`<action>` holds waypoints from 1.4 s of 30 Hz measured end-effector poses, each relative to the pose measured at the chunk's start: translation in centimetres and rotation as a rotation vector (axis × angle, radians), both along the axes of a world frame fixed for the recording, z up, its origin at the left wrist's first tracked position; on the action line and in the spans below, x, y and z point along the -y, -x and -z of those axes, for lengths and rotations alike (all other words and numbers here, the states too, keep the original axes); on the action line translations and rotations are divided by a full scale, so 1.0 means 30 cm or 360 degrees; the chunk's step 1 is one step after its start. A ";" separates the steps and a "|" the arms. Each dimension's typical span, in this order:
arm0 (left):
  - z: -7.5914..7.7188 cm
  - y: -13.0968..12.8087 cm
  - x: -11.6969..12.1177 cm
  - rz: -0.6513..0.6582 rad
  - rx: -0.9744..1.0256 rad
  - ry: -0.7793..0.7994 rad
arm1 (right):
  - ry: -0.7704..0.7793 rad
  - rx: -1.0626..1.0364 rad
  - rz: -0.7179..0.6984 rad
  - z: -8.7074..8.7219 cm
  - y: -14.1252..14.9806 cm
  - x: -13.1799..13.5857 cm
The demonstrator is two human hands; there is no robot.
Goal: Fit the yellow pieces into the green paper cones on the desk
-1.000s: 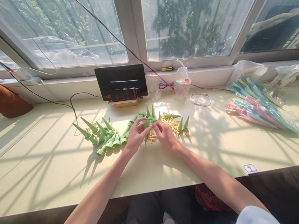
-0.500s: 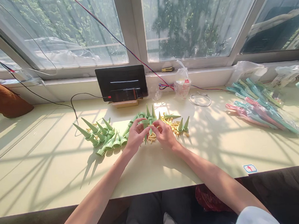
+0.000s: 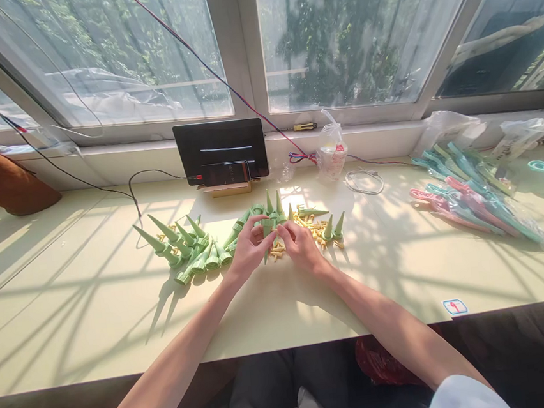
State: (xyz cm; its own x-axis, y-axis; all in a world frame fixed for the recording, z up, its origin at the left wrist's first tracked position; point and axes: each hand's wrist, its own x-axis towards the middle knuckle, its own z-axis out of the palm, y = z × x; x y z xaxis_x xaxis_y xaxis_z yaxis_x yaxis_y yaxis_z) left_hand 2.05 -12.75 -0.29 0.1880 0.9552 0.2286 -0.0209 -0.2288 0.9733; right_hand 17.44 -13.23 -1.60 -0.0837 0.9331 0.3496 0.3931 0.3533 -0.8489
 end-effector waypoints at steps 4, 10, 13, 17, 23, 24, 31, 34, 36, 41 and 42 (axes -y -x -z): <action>0.005 -0.001 0.001 0.0035 0.0012 0.0009 | -0.0022 0.0025 0.0011 0.004 0.000 -0.005; -0.001 -0.005 0.003 0.0020 0.0031 0.0040 | -0.0019 0.0009 0.0019 -0.001 0.001 -0.003; -0.010 -0.007 0.003 -0.0010 0.0065 0.0102 | -0.0013 -0.0070 -0.0045 -0.005 0.001 0.002; -0.015 -0.007 0.003 -0.0044 0.0089 0.0138 | -0.0012 -0.0145 -0.0122 -0.006 0.001 0.004; -0.009 -0.005 0.001 -0.0037 0.0057 0.0113 | 0.0027 -0.0109 -0.0093 -0.007 -0.001 0.006; -0.008 -0.005 0.000 -0.0034 0.0054 0.0106 | 0.0034 -0.0095 -0.0084 -0.008 -0.001 0.007; 0.004 -0.002 -0.001 0.0028 0.0028 0.0037 | -0.0003 0.0004 -0.0034 0.004 -0.003 -0.003; 0.006 -0.002 0.001 0.0066 0.0004 0.0018 | -0.0045 0.0029 -0.0022 0.009 -0.002 -0.009; 0.007 -0.002 0.002 0.0082 -0.0006 0.0011 | -0.0045 0.0035 -0.0016 0.008 -0.001 -0.010; 0.008 -0.003 0.003 0.0094 -0.0011 0.0020 | -0.0021 0.0008 -0.0013 0.004 0.002 -0.009; 0.008 -0.004 0.003 0.0094 -0.0005 0.0024 | -0.0025 -0.0002 -0.0005 0.004 0.002 -0.009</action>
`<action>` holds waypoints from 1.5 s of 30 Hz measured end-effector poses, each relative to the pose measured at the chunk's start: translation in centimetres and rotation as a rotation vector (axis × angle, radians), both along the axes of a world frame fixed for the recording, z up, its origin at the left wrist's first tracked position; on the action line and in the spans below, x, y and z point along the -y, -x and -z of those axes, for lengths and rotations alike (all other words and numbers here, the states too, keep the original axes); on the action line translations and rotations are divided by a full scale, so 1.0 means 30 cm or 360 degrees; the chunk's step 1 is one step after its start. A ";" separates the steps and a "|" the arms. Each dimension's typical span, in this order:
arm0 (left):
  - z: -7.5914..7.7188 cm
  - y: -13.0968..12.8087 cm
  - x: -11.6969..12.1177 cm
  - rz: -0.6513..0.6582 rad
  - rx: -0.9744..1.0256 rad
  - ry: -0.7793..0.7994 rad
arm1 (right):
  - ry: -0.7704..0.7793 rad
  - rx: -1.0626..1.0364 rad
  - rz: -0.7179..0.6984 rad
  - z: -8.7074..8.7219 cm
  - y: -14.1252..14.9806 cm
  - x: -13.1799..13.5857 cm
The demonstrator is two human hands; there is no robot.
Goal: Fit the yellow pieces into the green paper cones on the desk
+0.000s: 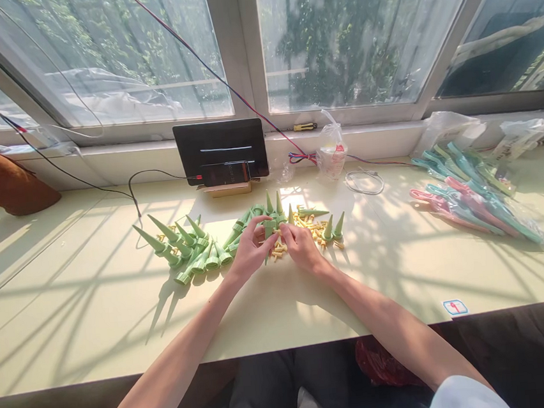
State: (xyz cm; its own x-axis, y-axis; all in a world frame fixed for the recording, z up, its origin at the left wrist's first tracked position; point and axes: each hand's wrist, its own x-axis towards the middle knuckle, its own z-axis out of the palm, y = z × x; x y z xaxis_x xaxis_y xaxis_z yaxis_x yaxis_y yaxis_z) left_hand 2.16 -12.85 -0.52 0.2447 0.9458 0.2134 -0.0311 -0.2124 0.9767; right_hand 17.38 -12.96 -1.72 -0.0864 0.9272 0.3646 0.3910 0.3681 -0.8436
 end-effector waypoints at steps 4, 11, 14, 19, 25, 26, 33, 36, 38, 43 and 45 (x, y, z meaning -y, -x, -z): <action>-0.007 -0.002 -0.002 -0.0044 0.0045 0.0034 | 0.0006 -0.0033 0.0011 0.001 0.000 0.004; -0.011 0.001 -0.010 -0.0147 0.0077 0.0116 | 0.0039 -0.0143 -0.0109 -0.007 0.001 0.015; -0.007 0.002 -0.011 -0.0134 0.0069 0.0110 | 0.0048 -0.0138 -0.0092 -0.005 0.000 0.013; -0.008 0.001 -0.010 -0.0121 0.0054 0.0108 | 0.0034 -0.0087 -0.0080 -0.004 -0.004 0.011; -0.004 0.000 -0.011 -0.0089 0.0041 0.0079 | 0.0034 -0.0009 -0.0059 -0.004 -0.007 0.010; -0.002 0.000 -0.011 -0.0077 0.0041 0.0072 | 0.0029 0.0002 -0.0054 -0.002 -0.007 0.008; 0.010 -0.001 -0.012 0.0004 0.0041 0.0019 | -0.0058 0.0072 -0.0006 0.012 -0.010 0.000; 0.013 -0.002 -0.013 0.0007 0.0044 0.0014 | -0.0060 0.0076 -0.0012 0.009 -0.007 0.000; 0.013 -0.002 -0.013 0.0007 0.0047 0.0019 | -0.0047 0.0069 -0.0020 0.007 -0.005 0.000; 0.000 -0.002 -0.009 -0.0041 0.0045 0.0076 | 0.0012 -0.0005 -0.0021 0.007 0.000 0.003; -0.004 -0.002 -0.008 -0.0074 0.0041 0.0101 | 0.0053 -0.0059 -0.0061 0.002 0.001 0.007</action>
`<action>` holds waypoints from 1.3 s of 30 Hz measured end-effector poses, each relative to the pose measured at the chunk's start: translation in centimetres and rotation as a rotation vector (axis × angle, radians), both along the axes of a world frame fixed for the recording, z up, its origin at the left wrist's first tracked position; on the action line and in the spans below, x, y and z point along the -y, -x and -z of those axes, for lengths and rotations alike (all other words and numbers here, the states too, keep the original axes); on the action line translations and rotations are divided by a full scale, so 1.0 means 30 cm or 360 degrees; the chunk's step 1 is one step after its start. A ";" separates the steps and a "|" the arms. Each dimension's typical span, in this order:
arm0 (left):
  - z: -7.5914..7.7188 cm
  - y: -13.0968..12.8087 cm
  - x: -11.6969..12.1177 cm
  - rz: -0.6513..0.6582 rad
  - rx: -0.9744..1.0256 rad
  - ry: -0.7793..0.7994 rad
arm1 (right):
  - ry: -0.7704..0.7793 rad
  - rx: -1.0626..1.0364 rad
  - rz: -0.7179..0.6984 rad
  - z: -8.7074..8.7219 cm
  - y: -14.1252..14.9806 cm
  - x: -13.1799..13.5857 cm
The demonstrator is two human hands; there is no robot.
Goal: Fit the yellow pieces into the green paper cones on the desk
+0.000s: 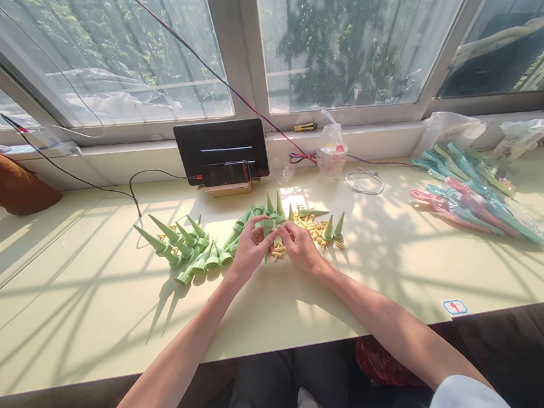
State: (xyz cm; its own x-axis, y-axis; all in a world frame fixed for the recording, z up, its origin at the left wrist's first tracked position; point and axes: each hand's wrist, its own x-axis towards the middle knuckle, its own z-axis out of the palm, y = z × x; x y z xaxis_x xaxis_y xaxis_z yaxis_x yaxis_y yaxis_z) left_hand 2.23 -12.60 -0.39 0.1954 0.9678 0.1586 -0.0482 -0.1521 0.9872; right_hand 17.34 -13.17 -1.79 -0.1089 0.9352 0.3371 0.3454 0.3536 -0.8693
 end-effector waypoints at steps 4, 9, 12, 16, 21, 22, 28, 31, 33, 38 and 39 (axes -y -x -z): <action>0.000 0.000 -0.002 -0.0042 0.0014 0.0040 | 0.0013 -0.0081 -0.0069 -0.011 0.000 0.008; 0.000 0.003 0.001 -0.0042 0.0027 0.0069 | -0.0014 -0.0059 -0.0043 -0.008 -0.002 0.005; -0.005 0.004 0.003 -0.0022 0.0036 0.0077 | -0.0010 -0.0020 -0.0015 -0.003 -0.003 0.002; -0.006 0.005 0.004 -0.0016 0.0022 0.0082 | -0.0017 0.0012 0.0000 -0.002 -0.006 0.001; 0.007 0.007 0.000 -0.0004 -0.0056 -0.0024 | -0.0054 0.0035 0.0014 0.003 -0.012 -0.003; 0.009 0.007 0.000 -0.0002 -0.0075 -0.0050 | -0.0060 0.0047 0.0019 0.004 -0.013 -0.004; 0.013 0.006 0.005 -0.0004 -0.0151 -0.0137 | -0.0116 0.0142 0.0081 0.011 -0.015 -0.008; 0.012 0.004 0.008 -0.0003 -0.0185 -0.0164 | -0.0137 0.0176 0.0090 0.010 -0.015 -0.009; 0.011 0.003 0.009 -0.0001 -0.0210 -0.0177 | -0.0145 0.0192 0.0098 0.010 -0.015 -0.011; 0.014 0.000 0.007 0.0001 -0.0240 -0.0166 | -0.0160 0.0209 0.0132 0.010 -0.013 -0.012; 0.014 0.000 0.007 0.0000 -0.0240 -0.0160 | -0.0160 0.0207 0.0133 0.010 -0.012 -0.012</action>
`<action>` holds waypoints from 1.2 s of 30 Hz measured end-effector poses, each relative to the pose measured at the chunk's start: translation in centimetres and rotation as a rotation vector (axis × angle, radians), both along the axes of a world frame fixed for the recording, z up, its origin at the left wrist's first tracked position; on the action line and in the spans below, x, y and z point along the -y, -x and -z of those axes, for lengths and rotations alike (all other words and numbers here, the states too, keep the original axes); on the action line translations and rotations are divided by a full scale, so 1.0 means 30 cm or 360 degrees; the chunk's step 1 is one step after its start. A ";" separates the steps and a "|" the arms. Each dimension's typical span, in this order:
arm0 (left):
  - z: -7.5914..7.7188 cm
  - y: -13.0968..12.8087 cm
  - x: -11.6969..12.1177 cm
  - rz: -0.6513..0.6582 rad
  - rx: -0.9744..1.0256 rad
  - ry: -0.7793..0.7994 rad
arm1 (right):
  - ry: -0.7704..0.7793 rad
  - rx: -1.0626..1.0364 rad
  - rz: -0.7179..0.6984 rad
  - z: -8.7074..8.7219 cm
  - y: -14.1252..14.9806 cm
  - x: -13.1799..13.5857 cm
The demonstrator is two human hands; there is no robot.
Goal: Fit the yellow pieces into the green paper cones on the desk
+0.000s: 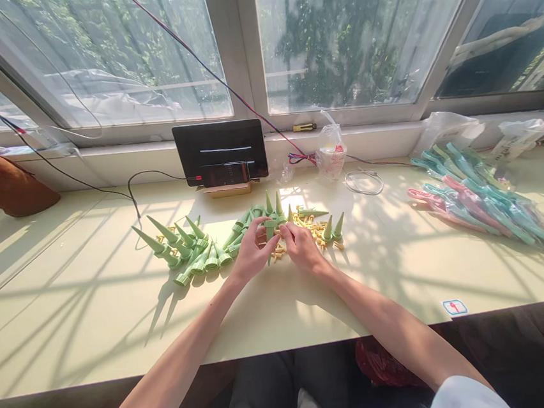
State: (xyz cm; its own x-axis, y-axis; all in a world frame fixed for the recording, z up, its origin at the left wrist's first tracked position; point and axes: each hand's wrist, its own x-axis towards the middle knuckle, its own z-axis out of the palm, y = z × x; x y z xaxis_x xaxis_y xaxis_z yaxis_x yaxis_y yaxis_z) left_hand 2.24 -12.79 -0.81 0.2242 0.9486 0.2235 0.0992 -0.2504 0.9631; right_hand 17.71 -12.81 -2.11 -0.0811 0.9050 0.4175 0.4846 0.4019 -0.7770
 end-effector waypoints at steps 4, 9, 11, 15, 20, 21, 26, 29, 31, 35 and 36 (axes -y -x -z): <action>0.000 -0.001 0.002 -0.0019 0.0009 -0.0004 | 0.0032 -0.0044 0.0009 0.004 0.004 -0.001; -0.008 -0.002 0.007 -0.0025 0.0086 0.0022 | 0.0074 -0.0123 0.0005 0.001 0.008 0.001; -0.011 -0.001 0.006 -0.0023 0.0121 0.0062 | 0.0110 -0.0178 -0.0040 -0.006 0.008 0.006; -0.006 0.001 -0.002 -0.0052 0.0198 0.0150 | 0.0170 -0.0270 -0.0138 -0.020 0.010 0.018; 0.002 0.003 -0.010 -0.0009 0.0287 0.0214 | 0.0164 -0.0240 -0.0131 -0.018 0.010 0.017; 0.002 0.003 -0.010 0.0004 0.0288 0.0216 | 0.0160 -0.0231 -0.0122 -0.017 0.010 0.015; 0.002 0.004 -0.007 -0.0017 0.0187 0.0193 | 0.0151 -0.0198 -0.0113 -0.011 0.009 0.009; 0.004 0.004 -0.005 -0.0039 0.0097 0.0143 | 0.0140 -0.0184 -0.0109 -0.009 0.008 0.008; 0.003 0.003 -0.003 -0.0041 0.0064 0.0114 | 0.0133 -0.0172 -0.0105 -0.008 0.006 0.007; -0.004 0.003 0.001 -0.0047 0.0044 0.0081 | 0.0118 -0.0162 -0.0105 -0.008 0.002 0.005; -0.006 0.003 0.001 -0.0048 0.0041 0.0080 | 0.0113 -0.0164 -0.0104 -0.008 0.002 0.005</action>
